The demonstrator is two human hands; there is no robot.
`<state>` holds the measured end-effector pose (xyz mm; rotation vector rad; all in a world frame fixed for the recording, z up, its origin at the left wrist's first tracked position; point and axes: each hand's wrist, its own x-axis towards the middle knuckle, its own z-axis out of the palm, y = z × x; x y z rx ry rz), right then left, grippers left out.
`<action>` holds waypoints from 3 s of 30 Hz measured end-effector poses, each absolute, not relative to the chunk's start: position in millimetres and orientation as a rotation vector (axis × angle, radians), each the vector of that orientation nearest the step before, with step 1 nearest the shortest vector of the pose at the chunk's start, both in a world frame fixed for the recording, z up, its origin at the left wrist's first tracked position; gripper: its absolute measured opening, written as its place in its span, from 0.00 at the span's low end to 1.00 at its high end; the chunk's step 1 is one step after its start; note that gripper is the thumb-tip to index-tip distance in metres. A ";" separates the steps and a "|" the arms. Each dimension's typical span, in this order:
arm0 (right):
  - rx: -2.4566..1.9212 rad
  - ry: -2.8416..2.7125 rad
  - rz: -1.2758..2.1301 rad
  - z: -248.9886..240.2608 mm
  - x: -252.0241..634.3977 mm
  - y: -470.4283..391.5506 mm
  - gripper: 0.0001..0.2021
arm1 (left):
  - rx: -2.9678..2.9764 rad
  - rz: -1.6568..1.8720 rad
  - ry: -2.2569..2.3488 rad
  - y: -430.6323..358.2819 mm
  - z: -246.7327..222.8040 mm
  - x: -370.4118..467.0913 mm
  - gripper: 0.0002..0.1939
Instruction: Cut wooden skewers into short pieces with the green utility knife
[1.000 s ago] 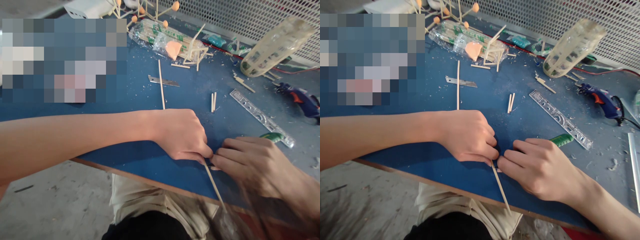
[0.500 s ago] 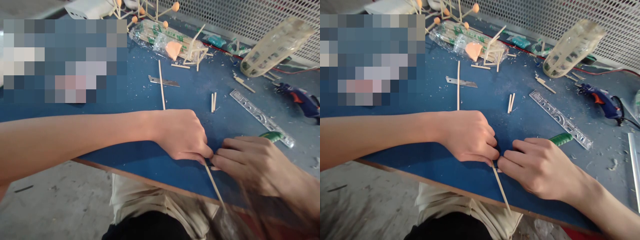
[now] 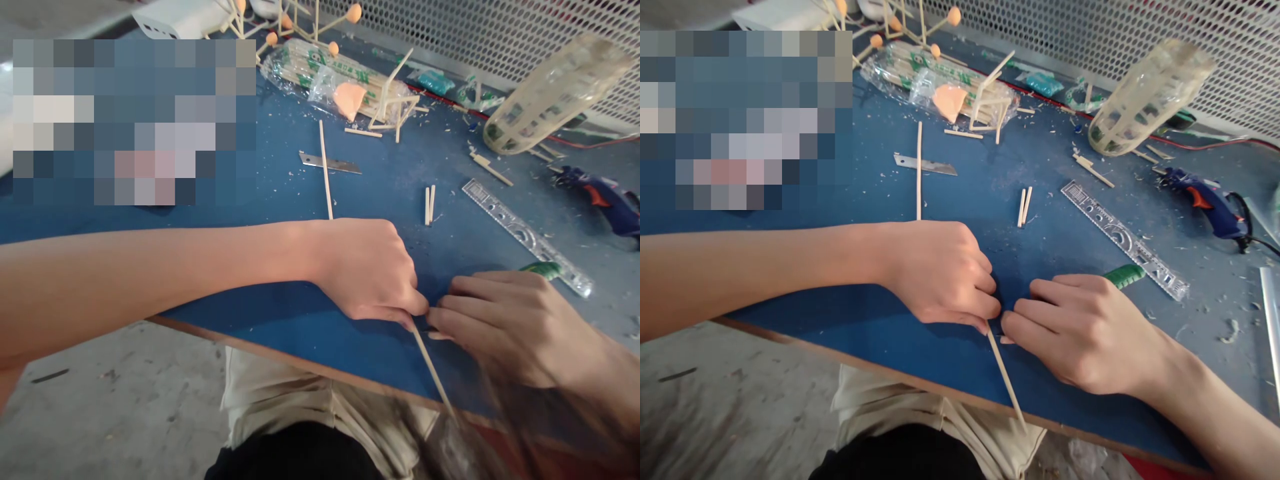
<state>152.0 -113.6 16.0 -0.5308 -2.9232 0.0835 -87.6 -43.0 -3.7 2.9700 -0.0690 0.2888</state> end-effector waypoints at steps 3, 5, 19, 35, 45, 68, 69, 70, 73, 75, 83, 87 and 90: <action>-0.522 -2.956 0.077 15.9 152.5 -114.4 0.09 | 2.986 0.286 -0.065 -43.4 -3.4 -86.9 0.18; -0.525 -2.979 0.076 16.2 153.1 -115.3 0.09 | 2.987 0.247 -0.064 -43.5 -2.8 -86.4 0.19; -0.545 -2.997 0.092 14.4 150.8 -116.6 0.08 | 2.966 0.274 -0.090 -42.0 -3.2 -87.9 0.17; -0.515 -3.017 0.078 16.8 152.1 -115.0 0.10 | 2.956 0.336 -0.115 -41.6 -5.8 -87.8 0.16; -0.453 -2.965 -0.136 15.2 145.6 -122.6 0.11 | 2.970 0.344 -0.102 -43.6 -6.3 -86.5 0.13; -0.489 -2.970 0.017 14.3 151.2 -114.8 0.07 | 3.015 0.323 -0.121 -43.6 -6.1 -87.5 0.18; -0.488 -2.970 0.031 14.1 150.7 -115.2 0.08 | 3.033 0.323 -0.127 -44.1 -6.1 -87.6 0.19; -0.485 -2.968 0.050 13.8 150.1 -115.5 0.09 | 3.049 0.319 -0.132 -44.5 -5.9 -87.8 0.20; -0.480 -2.960 0.075 12.2 148.6 -115.6 0.11 | 3.071 0.309 -0.154 -45.4 -5.1 -88.2 0.20; -0.486 -2.956 0.049 11.1 148.1 -115.4 0.11 | 3.067 0.327 -0.163 -45.5 -4.7 -88.3 0.19; -0.490 -2.959 -0.022 15.6 143.2 -121.1 0.14 | 3.070 0.428 -0.181 -45.4 -6.8 -87.8 0.16; -0.513 -2.946 -0.073 15.0 137.0 -123.5 0.16 | 3.053 0.382 -0.161 -45.1 -6.3 -87.6 0.16; -0.516 -2.929 -0.078 13.0 138.4 -123.6 0.12 | 3.036 0.318 -0.138 -44.1 -5.3 -87.7 0.17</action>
